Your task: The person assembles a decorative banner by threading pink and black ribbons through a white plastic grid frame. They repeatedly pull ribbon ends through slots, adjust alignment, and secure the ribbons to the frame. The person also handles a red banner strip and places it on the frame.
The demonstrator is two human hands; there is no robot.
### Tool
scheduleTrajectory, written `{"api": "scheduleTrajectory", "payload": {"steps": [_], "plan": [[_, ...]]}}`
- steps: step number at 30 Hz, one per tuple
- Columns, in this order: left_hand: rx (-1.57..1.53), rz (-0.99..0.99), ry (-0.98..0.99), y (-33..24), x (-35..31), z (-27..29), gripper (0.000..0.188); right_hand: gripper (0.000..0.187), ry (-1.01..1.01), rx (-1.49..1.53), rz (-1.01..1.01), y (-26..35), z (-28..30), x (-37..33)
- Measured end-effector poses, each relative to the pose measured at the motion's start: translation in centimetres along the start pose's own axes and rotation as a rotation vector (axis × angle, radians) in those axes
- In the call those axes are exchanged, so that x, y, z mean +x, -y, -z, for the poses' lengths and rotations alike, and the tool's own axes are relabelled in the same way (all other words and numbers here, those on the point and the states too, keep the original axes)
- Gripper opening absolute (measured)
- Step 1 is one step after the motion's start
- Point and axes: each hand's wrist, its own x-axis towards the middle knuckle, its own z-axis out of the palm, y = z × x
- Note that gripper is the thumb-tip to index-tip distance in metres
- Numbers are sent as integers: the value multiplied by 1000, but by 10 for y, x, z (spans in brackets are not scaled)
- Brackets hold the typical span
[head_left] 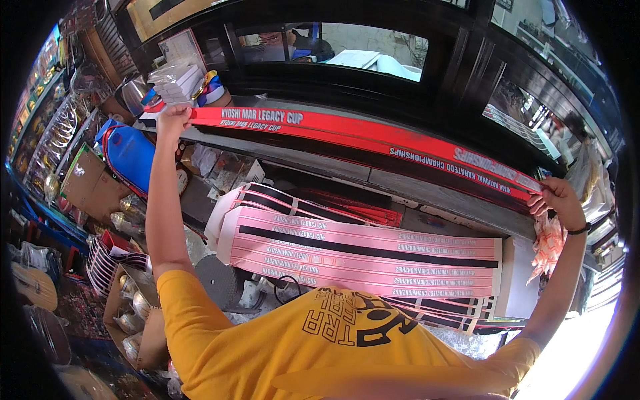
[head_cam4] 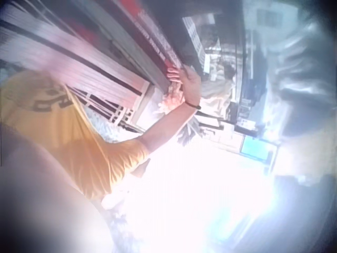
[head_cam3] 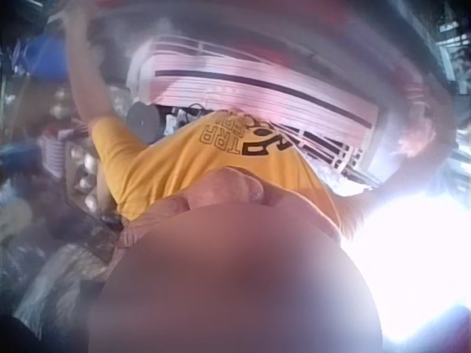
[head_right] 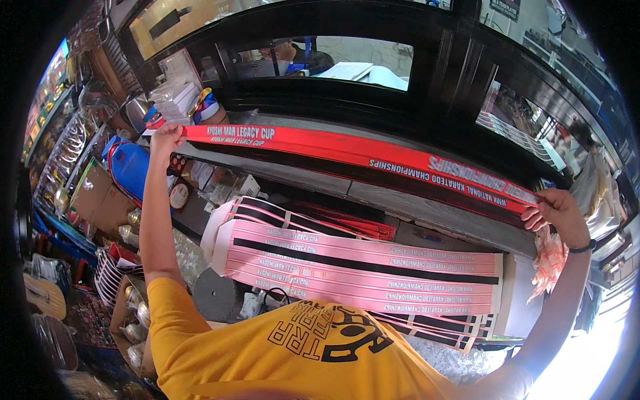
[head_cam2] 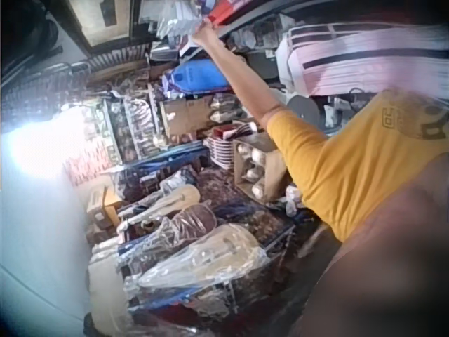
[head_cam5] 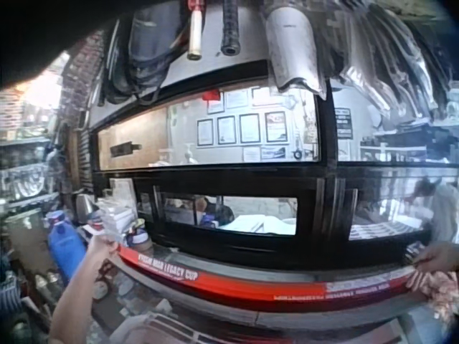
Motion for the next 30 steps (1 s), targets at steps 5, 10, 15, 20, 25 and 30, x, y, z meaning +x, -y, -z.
{"api": "scheduleTrajectory", "payload": {"steps": [5,10,15,20,25,30], "plan": [[263,-136,-278,28,35,0,12,25,24,-24,-120,-20,33,12],[485,-95,-354,56,45,0,13,26,8,-55,-235,-58,55,15],[528,-97,-391,71,53,-8,26,25,-172,-33,-222,-79,59,14],[563,-106,-411,68,53,-15,39,24,-223,34,-94,-81,58,15],[612,-96,-423,67,53,-20,40,23,-256,48,-88,-87,55,18],[678,-78,-408,75,57,-22,39,21,-283,37,-106,-94,52,20]]}}
